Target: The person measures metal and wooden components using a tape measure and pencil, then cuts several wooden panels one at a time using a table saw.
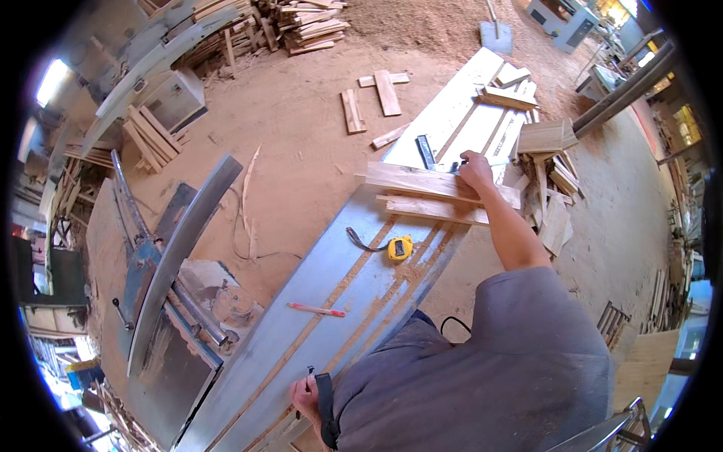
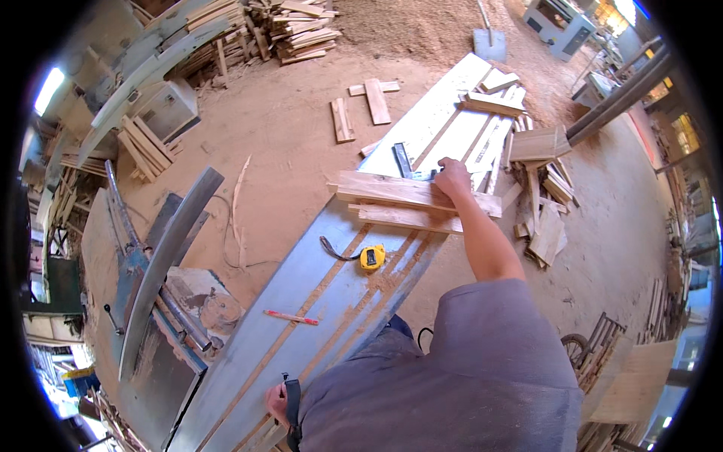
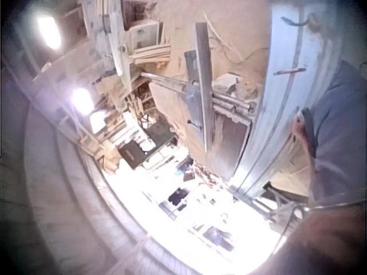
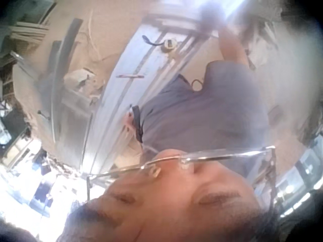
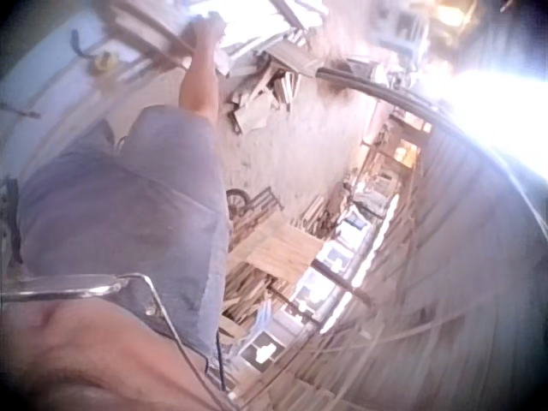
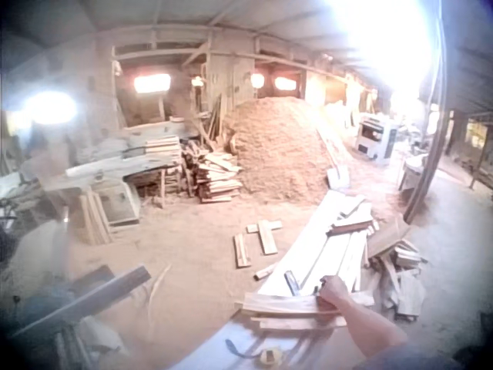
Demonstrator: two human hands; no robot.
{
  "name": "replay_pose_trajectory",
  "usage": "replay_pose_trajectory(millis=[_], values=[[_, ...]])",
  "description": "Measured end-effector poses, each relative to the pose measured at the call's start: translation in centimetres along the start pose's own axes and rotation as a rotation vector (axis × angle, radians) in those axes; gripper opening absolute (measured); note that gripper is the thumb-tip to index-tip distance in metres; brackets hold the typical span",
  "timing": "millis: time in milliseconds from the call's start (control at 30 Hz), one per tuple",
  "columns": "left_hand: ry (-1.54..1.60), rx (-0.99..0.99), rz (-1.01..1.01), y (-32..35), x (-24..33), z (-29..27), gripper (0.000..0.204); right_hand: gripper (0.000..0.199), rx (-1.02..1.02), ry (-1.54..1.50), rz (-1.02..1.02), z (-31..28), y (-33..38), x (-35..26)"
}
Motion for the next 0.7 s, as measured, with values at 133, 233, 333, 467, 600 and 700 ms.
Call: replay_pose_trajectory(millis=[133,233,333,467,600,700], values=[[-0.094,0.009,0.06,-0.4,0.8,1.0,0.02,0.032,0.129,-0.05,-0.092,0.1,3.9,-3.4],[-0.099,0.064,0.158,-1.0,1.0,2.5,0.02,0.028,0.114,-0.026,-0.07,-0.7,3.9,-3.8],[-0.07,0.072,0.169,-2.3,3.0,3.2,0.021,0.026,0.15,-0.075,-0.078,-1.3,3.5,-3.4],[-0.126,0.061,0.059,-2.9,4.4,3.8,0.019,0.025,0.117,-0.08,-0.089,-1.2,2.7,-2.8],[-0.253,-0.039,0.258,-3.1,7.2,3.1,0.015,0.024,0.473,0.124,-0.406,3.8,-0.2,-0.7],[-0.155,0.066,0.103,-3.6,9.0,0.6,0.023,0.039,0.286,-0.12,-0.243,2.5,0.5,0.7]])
Point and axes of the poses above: each hand's wrist, its own y-axis away from the middle knuckle, its own z-axis out of the palm, x = y × z, the point moved 5 cm from there along -y, towards the middle knuckle, and after that the axes turned 3 degrees about -x, right-handed, at the moved point
